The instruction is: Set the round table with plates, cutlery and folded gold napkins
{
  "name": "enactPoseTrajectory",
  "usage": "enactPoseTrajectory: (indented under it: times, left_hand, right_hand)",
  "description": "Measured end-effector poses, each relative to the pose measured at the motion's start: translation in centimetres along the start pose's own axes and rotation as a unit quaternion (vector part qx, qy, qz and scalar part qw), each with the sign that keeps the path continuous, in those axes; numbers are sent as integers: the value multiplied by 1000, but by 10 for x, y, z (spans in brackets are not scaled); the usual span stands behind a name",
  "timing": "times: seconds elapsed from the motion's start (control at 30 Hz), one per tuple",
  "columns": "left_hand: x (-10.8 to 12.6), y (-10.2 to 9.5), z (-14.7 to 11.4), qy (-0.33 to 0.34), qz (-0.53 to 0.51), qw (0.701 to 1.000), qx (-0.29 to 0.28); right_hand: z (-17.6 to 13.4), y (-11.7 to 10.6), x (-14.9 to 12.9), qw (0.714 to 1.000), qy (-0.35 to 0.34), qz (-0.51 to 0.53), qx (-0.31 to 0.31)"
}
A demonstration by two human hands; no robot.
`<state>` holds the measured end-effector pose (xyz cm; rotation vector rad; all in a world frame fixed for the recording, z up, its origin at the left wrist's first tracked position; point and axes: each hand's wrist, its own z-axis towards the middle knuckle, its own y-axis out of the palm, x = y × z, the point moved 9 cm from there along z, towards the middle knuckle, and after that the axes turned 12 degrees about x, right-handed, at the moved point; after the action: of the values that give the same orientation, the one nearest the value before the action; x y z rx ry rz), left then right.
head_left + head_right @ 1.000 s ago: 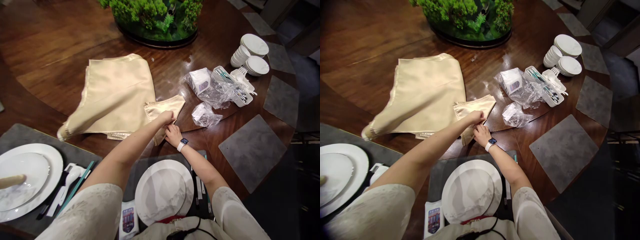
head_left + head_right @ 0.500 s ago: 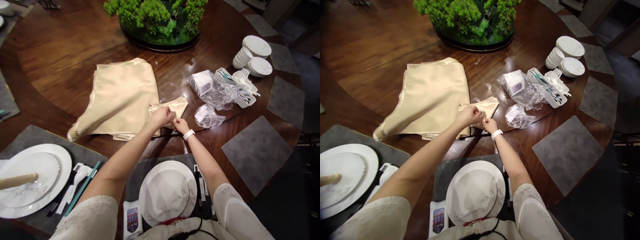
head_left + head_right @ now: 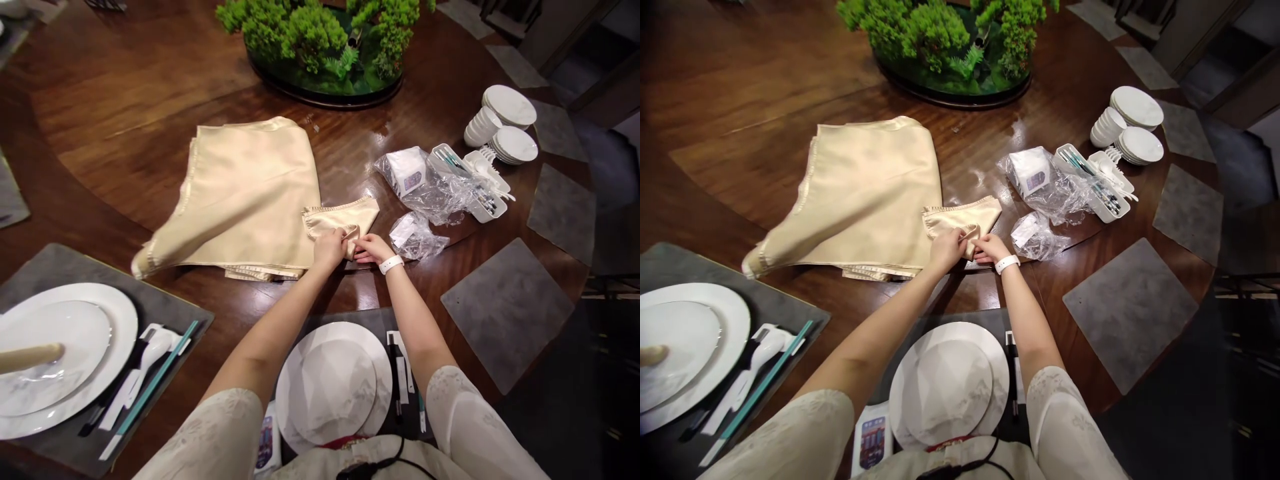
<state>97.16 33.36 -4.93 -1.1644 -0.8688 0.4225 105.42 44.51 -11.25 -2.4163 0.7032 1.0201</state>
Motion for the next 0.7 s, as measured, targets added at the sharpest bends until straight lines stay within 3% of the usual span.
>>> enactPoseTrajectory:
  times: [0.1,0.2,0.33,0.5,0.6,0.7]
  left_hand:
    - [-3,6,-2,-3,-15,1000,10]
    - [-7,7,-3,-19,-25,999,8]
    - [-8,3,-2,-44,-26,999,6]
    - [-8,1,-2,-71,-17,997,5]
    - [-6,2,-1,-79,-11,997,7]
    - [-5,3,-1,-82,-14,996,12]
  right_hand:
    - [24,-47,-29,979,-83,-54,177]
    - [49,-63,-54,959,-116,-99,239]
    - [68,-53,-74,957,-133,-120,228]
    - [65,-38,-83,973,-129,-15,189]
    - [53,-22,-108,966,-229,-16,121]
    - [26,9,-139,918,-375,-118,46]
